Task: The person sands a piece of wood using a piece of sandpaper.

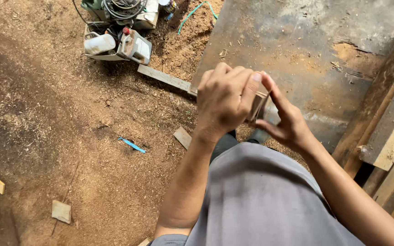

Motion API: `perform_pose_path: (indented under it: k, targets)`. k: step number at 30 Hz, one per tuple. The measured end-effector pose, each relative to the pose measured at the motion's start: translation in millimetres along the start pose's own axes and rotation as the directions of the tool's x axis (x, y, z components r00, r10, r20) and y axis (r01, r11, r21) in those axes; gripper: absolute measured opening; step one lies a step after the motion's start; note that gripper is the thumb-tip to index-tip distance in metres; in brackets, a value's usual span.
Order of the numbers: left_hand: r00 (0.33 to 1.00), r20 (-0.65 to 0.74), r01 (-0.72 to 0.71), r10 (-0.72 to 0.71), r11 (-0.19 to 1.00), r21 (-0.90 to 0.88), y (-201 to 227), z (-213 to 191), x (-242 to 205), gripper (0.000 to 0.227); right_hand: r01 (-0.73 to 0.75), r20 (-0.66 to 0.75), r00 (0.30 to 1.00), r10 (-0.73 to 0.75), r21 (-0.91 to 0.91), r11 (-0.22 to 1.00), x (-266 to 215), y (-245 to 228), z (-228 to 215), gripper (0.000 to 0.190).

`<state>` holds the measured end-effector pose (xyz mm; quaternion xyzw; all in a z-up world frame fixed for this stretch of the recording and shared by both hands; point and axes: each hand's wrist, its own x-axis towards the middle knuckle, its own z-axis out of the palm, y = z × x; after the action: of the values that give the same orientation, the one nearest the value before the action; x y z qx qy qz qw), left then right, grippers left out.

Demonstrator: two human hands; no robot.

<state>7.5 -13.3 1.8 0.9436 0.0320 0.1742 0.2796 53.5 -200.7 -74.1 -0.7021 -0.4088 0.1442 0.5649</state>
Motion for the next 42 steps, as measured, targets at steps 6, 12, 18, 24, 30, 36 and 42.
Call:
perform_pose_path:
  k: [6, 12, 18, 24, 30, 36, 42]
  targets:
    - [1.000, -0.021, 0.011, -0.012, 1.000, -0.024, 9, 5, 7, 0.033, 0.040, -0.009, 0.999, -0.041, -0.136, 0.990, 1, -3, -11, 0.101]
    - [0.996, -0.064, 0.060, -0.061, 0.998, -0.016, 2, 11, 20, 0.033, 0.058, 0.072, 0.996, -0.047, -0.162, 0.985, 15, 12, -24, 0.105]
    - [0.993, -0.082, 0.081, -0.084, 0.996, -0.033, -13, 13, 34, 0.038, -0.058, 0.106, 0.992, 0.068, -0.091, 0.994, 22, 54, -21, 0.101]
    - [0.983, -0.029, 0.181, -0.182, 0.983, -0.019, -26, 14, 46, 0.042, -0.124, 0.129, 0.984, 0.126, -0.023, 0.992, 27, 73, -15, 0.101]
    - [0.985, -0.013, 0.173, -0.173, 0.985, -0.017, -37, 16, 50, 0.044, -0.077, 0.132, 0.987, 0.088, -0.085, 0.993, 45, 35, -22, 0.103]
    - [0.983, -0.008, 0.182, -0.182, 0.983, -0.014, -38, 16, 39, 0.043, -0.147, 0.102, 0.983, 0.153, -0.069, 0.987, 30, 71, -5, 0.102]
    - [0.987, -0.032, 0.155, -0.156, 0.987, -0.040, -33, 12, 28, 0.040, 0.105, 0.117, 0.988, -0.100, -0.034, 0.994, 34, 45, -12, 0.102]
